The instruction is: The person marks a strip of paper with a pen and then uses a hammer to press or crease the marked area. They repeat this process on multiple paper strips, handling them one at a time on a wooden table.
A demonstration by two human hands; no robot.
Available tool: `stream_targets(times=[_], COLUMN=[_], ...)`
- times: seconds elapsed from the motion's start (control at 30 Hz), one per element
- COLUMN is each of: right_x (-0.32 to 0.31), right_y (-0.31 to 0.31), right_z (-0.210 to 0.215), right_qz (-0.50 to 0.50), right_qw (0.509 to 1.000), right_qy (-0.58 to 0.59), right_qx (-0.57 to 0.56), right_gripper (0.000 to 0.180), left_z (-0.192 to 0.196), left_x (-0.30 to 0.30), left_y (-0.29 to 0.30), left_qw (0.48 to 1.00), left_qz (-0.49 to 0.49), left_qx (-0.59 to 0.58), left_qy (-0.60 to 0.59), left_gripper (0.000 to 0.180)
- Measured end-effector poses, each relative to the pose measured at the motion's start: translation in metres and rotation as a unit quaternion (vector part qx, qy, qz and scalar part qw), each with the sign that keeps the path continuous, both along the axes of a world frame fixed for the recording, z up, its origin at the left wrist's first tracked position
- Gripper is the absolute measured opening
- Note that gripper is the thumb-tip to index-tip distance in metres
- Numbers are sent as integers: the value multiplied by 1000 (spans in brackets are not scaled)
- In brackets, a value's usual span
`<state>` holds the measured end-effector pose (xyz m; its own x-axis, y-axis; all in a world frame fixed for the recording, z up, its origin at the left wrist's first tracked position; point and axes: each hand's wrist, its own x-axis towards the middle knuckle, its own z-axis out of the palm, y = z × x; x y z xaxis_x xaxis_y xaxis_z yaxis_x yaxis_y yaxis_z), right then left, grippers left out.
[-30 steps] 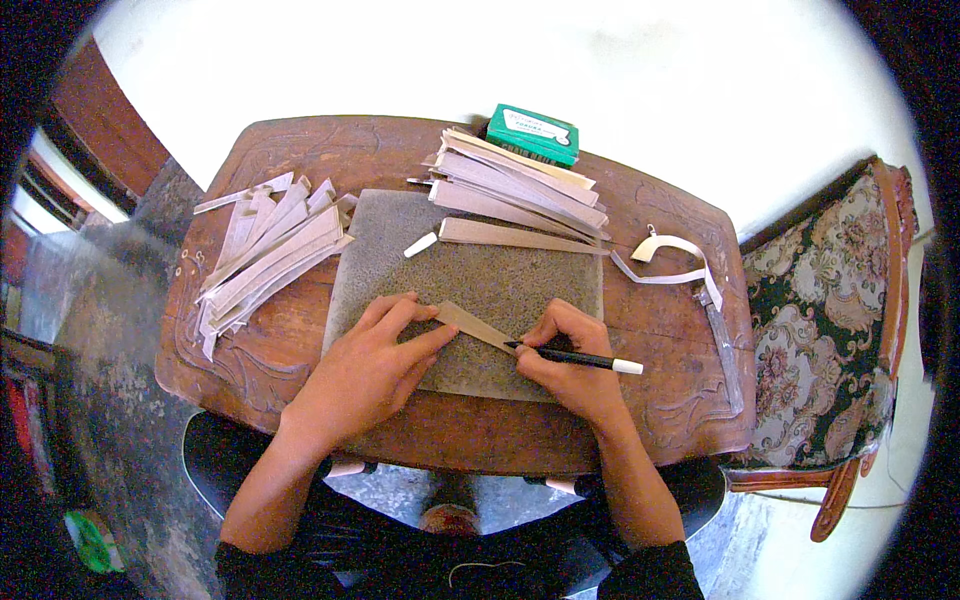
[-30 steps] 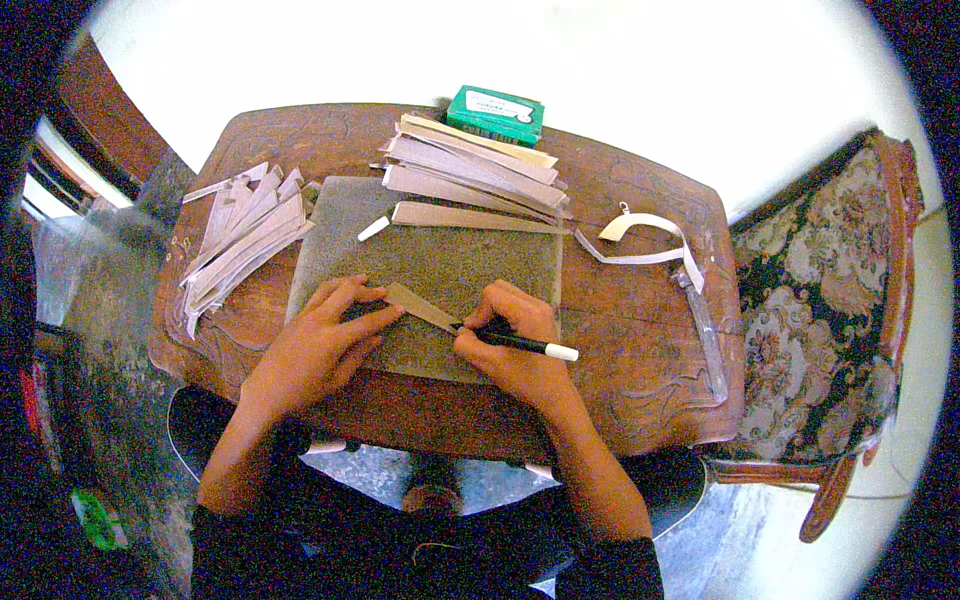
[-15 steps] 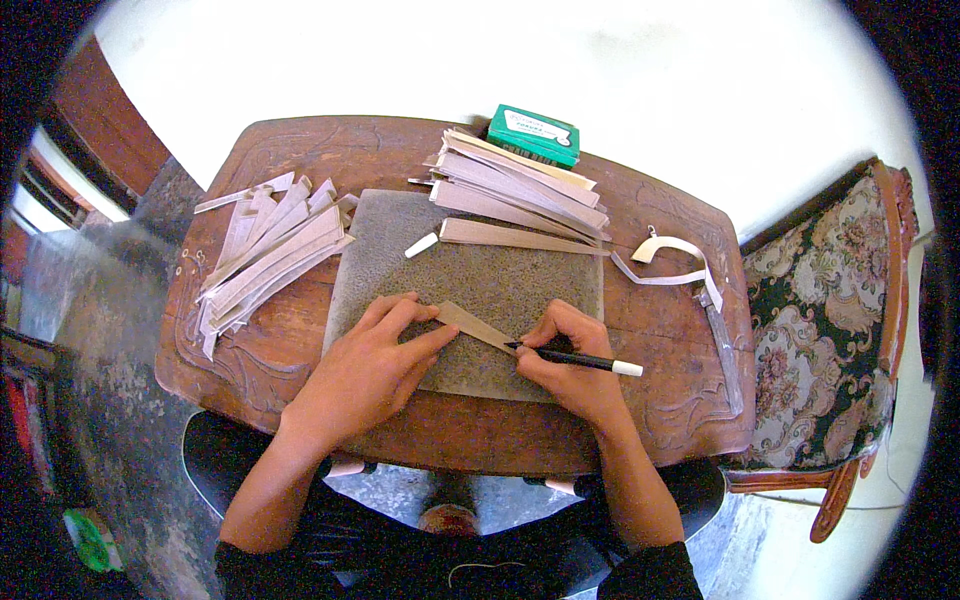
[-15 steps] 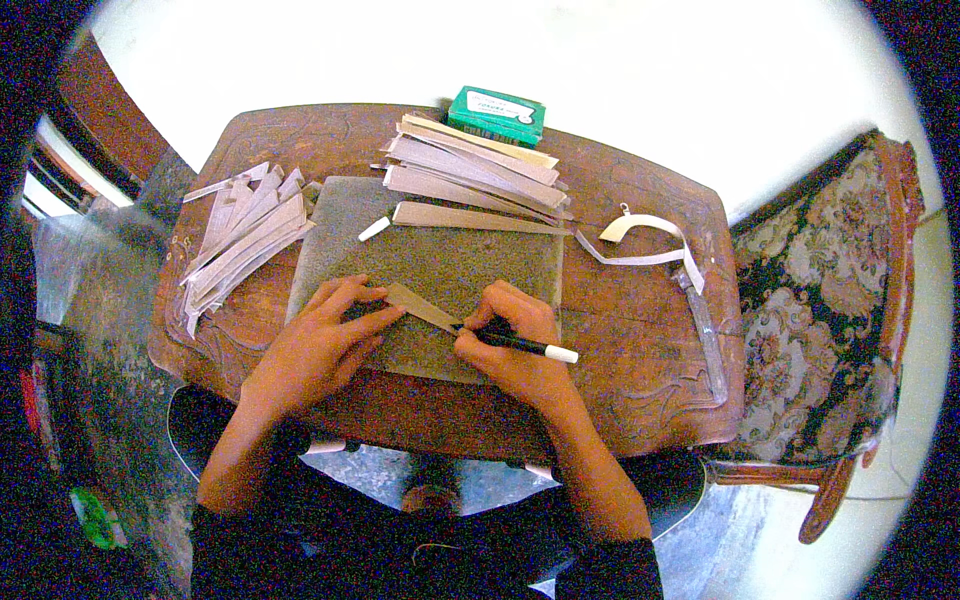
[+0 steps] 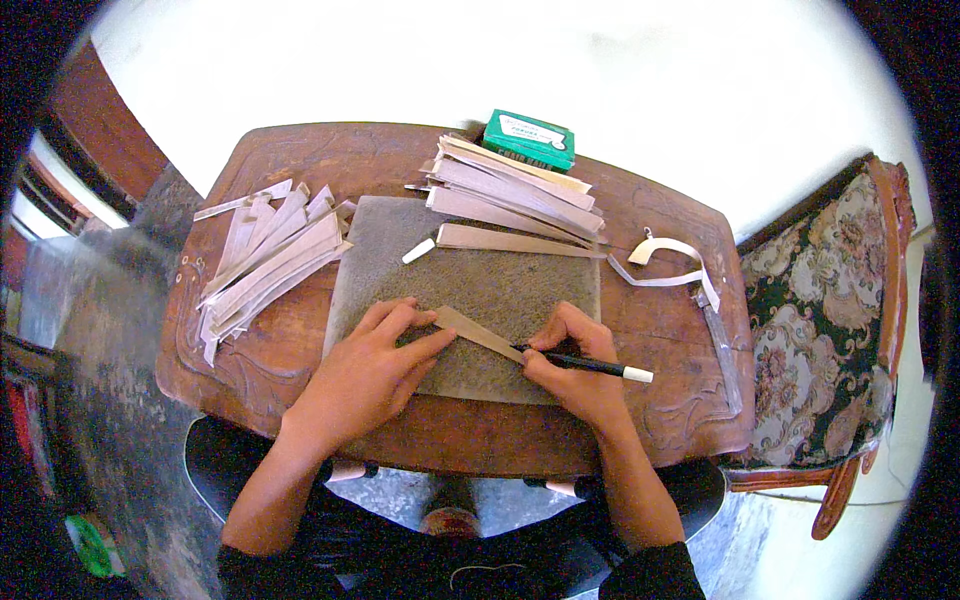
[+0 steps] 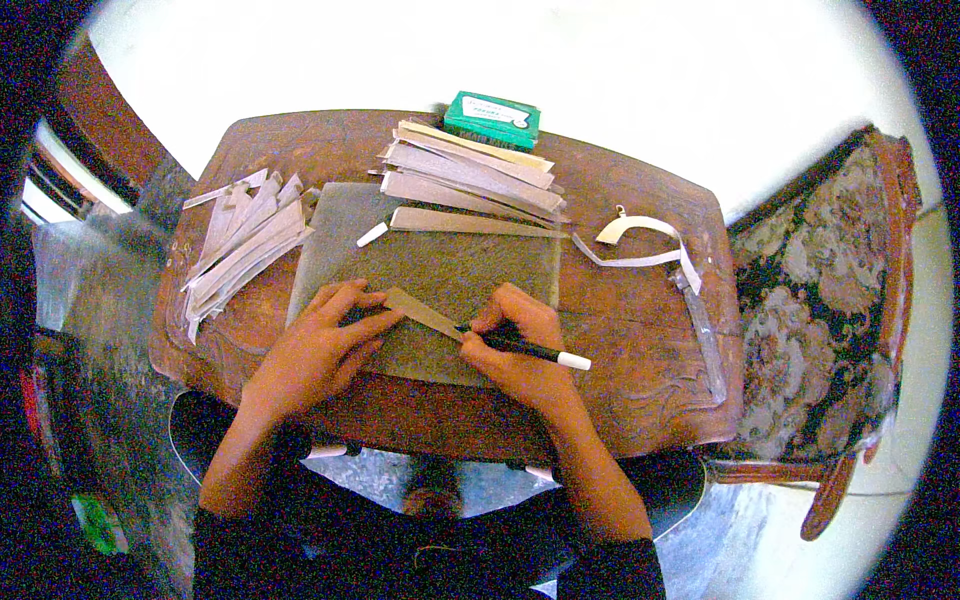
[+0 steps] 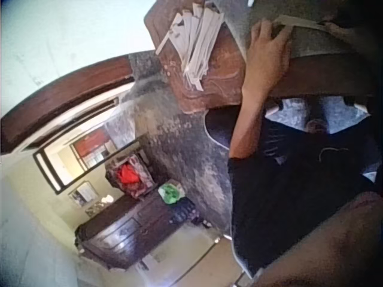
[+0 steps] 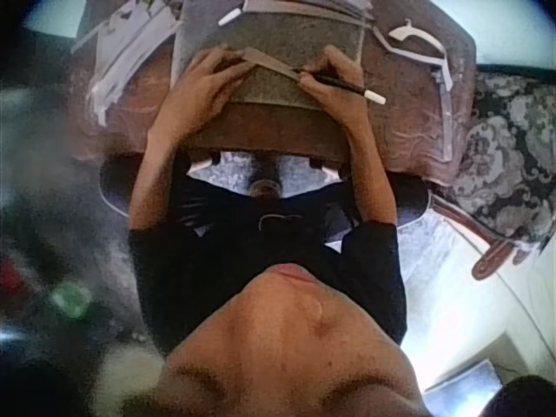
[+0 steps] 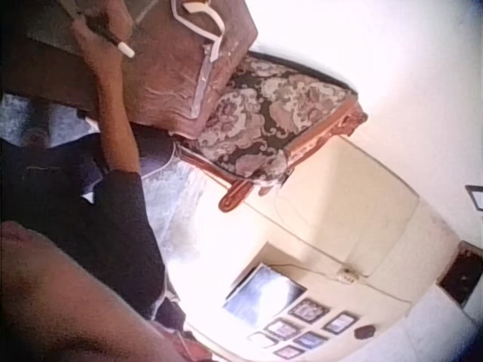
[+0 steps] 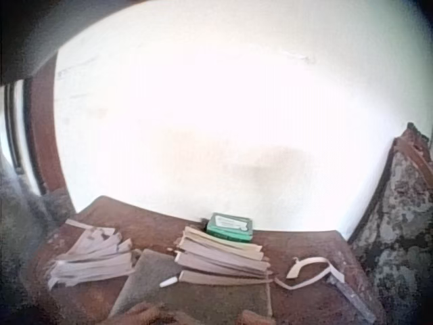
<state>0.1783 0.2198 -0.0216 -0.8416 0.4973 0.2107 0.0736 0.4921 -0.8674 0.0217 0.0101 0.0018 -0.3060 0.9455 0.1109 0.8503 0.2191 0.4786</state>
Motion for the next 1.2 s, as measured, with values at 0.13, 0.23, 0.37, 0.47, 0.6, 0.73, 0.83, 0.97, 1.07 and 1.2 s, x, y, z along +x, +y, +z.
stream_targets(times=[0.13, 0.23, 0.37, 0.47, 0.6, 0.73, 0.83, 0.97, 1.07, 1.2], right_x=[3, 2, 2, 1, 1, 2, 1, 1, 1, 0], right_y=[1, 2, 2, 1, 1, 2, 2, 2, 3, 0], right_z=[1, 0, -1, 1, 1, -2, -2, -2, -3, 1], right_qz=[15, 17, 18, 16, 20, 18, 17, 16, 21, 22], right_qw=[1000, 1000, 1000, 1000, 1000, 1000, 1000, 1000, 999, 1000], right_qy=[8, 6, 6, 8, 10, 10, 5, 2, 10, 13], right_qx=[10, 11, 5, 3, 2, 12, 17, 19, 27, 17], right_gripper=[24, 24, 24, 24, 24, 25, 26, 27, 26, 25], left_z=[-1, 0, 2, 2, 2, 2, 2, 1, 1, 1], left_x=[1, 0, 1, 1, 0, 1, 1, 1, 1, 1], left_y=[0, 0, 1, 0, -1, -1, 0, 0, 0, -1], left_qw=[1000, 1000, 1000, 1000, 1000, 1000, 1000, 1000, 1000, 1000], left_qz=[-1, -2, -1, 0, -1, 1, 2, 2, 2, -10], left_qx=[0, 3, -1, -3, -5, -6, -9, -6, -6, 17], left_qy=[1, -2, -6, -6, -8, -4, -1, -1, -6, 24], left_gripper=[36, 36, 35, 36, 37, 38, 38, 38, 37, 39])
